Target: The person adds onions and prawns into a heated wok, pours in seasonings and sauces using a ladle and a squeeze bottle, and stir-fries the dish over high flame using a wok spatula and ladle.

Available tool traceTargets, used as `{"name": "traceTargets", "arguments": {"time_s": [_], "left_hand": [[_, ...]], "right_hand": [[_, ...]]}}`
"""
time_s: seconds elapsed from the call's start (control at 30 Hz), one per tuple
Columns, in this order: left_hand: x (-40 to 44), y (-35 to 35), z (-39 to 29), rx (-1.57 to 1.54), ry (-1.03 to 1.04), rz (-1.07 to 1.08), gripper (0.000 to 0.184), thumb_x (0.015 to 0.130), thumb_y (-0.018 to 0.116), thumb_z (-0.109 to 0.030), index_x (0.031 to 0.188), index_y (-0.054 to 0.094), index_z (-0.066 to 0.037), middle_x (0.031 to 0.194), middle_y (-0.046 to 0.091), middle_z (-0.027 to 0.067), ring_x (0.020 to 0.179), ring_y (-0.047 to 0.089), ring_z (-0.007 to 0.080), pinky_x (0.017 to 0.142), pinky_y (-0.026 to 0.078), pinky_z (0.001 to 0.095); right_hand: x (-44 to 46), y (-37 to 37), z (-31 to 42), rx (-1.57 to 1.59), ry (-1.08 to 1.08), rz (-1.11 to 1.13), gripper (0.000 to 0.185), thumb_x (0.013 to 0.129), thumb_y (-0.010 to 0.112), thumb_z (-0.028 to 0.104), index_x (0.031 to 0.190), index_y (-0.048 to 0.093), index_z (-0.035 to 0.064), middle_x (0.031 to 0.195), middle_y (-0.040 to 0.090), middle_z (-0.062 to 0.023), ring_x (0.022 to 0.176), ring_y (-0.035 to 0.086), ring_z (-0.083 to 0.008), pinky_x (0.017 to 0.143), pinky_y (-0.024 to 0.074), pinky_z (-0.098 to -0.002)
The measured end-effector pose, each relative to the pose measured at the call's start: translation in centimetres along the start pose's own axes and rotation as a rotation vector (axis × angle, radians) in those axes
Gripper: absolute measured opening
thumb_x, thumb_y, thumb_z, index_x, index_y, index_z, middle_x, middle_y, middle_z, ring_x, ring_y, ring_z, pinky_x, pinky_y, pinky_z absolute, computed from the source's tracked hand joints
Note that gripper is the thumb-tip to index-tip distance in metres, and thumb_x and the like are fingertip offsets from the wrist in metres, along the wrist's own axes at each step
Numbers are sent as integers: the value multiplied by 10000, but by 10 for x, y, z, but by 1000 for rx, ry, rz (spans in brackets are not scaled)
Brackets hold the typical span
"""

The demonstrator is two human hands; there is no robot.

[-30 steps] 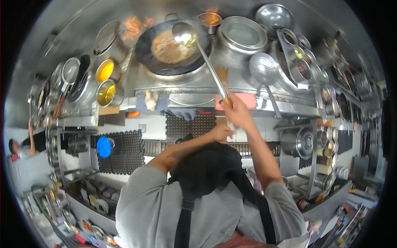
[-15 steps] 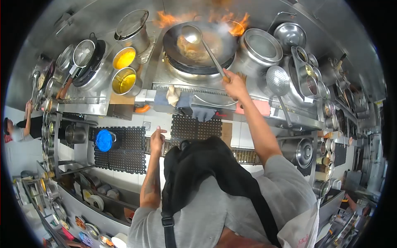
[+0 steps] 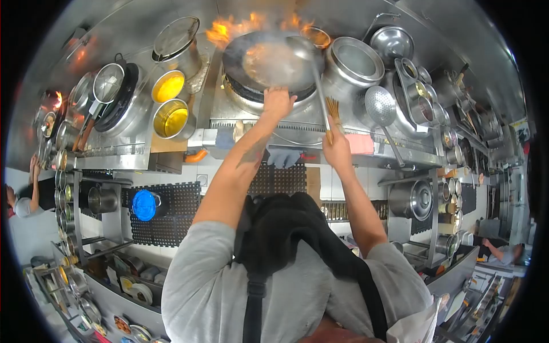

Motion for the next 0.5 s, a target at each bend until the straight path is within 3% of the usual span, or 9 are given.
{"name": "traceTargets", "arguments": {"time_s": [0.03,0.1,0.23,0.3,0.33,0.4,0.47,0.5], "left_hand": [[8,2,1,7,-6,-9,233,813,668,-291,843,678,-60,775,670,154,730,637,326,737,464,442],[9,27,15,-86,-192,297,247,792,675,-321,819,674,-76,758,670,149,755,641,349,754,453,468],[5,18,15,-168,-84,174,230,790,677,-305,801,675,-75,730,670,138,757,647,360,773,457,480],[8,40,22,-107,-267,506,236,788,686,-282,896,673,-72,843,682,140,868,641,347,844,448,477],[11,36,20,-95,-270,493,236,788,686,-282,896,673,-72,843,682,140,868,641,347,844,448,477],[-6,-7,-5,-238,-77,82,317,788,696,-264,1027,643,-64,994,662,151,1004,600,339,914,424,461],[-34,-54,-34,-226,-11,2,401,793,698,-258,1122,599,-49,1086,627,160,1080,555,338,949,405,442],[-60,-58,-34,-281,-109,80,386,798,697,-250,1108,605,-40,1071,631,164,1061,561,347,938,414,432]], "right_hand": [[-8,-6,-13,67,78,-21,535,827,558,87,1353,462,71,960,625,-283,866,623,-413,776,488,-437],[-17,-23,-35,146,158,-28,520,836,552,84,1348,467,68,973,623,-284,871,623,-411,774,486,-433],[25,-63,-27,105,240,78,494,841,563,138,1325,486,67,960,630,-278,872,615,-431,783,484,-456],[64,-56,-36,-40,149,90,487,834,558,158,1309,499,66,967,629,-280,902,612,-436,809,481,-473],[88,-44,-44,-72,58,53,488,827,556,166,1302,503,63,974,627,-283,919,612,-435,825,479,-481],[127,-28,-36,-120,139,137,479,812,550,143,1285,522,79,1027,618,-282,972,600,-429,873,468,-485],[170,5,-53,-82,82,127,460,819,553,160,1275,541,98,1053,617,-268,1002,591,-417,882,467,-463],[186,18,-58,-55,34,106,442,826,556,178,1264,559,116,1079,616,-254,1033,581,-405,890,466,-442]]}}
Point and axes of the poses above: each hand's wrist, its own x-axis towards the middle knuckle, its own y-axis out of the palm, z = x × y, the point moved 8 cm from there along x, towards the middle knuckle
